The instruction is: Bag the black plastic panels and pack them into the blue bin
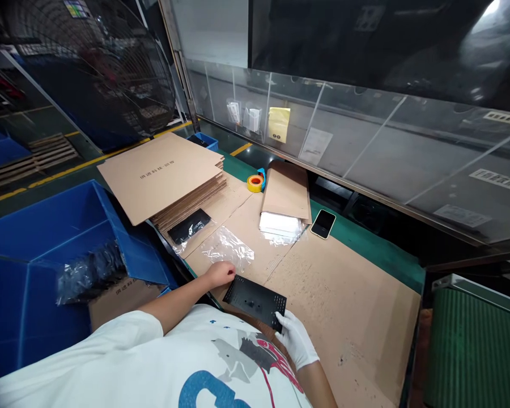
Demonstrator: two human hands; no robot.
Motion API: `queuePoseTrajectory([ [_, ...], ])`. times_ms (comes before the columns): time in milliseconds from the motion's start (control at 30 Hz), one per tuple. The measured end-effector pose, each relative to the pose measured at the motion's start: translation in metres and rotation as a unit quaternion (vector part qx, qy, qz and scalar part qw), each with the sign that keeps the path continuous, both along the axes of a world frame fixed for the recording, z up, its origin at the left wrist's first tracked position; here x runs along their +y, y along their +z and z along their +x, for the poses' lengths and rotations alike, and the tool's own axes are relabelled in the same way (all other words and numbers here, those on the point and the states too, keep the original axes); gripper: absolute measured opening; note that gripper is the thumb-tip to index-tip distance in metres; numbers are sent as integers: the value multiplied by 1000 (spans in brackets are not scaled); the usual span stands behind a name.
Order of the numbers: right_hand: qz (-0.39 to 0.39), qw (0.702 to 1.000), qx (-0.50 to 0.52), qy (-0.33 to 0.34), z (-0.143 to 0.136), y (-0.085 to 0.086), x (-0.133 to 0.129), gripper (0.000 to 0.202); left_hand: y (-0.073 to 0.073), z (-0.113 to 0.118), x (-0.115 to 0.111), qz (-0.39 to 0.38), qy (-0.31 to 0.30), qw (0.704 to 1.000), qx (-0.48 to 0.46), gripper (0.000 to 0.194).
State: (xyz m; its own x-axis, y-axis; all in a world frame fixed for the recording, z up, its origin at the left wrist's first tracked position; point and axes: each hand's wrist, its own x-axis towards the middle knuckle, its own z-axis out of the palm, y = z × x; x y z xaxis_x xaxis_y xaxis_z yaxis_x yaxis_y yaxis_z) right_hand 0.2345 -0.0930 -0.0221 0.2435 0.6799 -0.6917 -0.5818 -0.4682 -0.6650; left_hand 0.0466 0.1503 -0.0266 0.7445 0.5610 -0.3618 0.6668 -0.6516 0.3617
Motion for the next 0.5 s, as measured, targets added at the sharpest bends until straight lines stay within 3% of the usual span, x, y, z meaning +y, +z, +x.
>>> queuePoseTrajectory([
  [133,-6,999,39,13,7,-1,8,34,3,-8,-1,10,-44,999,-13,19],
  [500,-1,998,24,-51,10,-34,19,37,10,-10,-12,10,-92,994,-57,13],
])
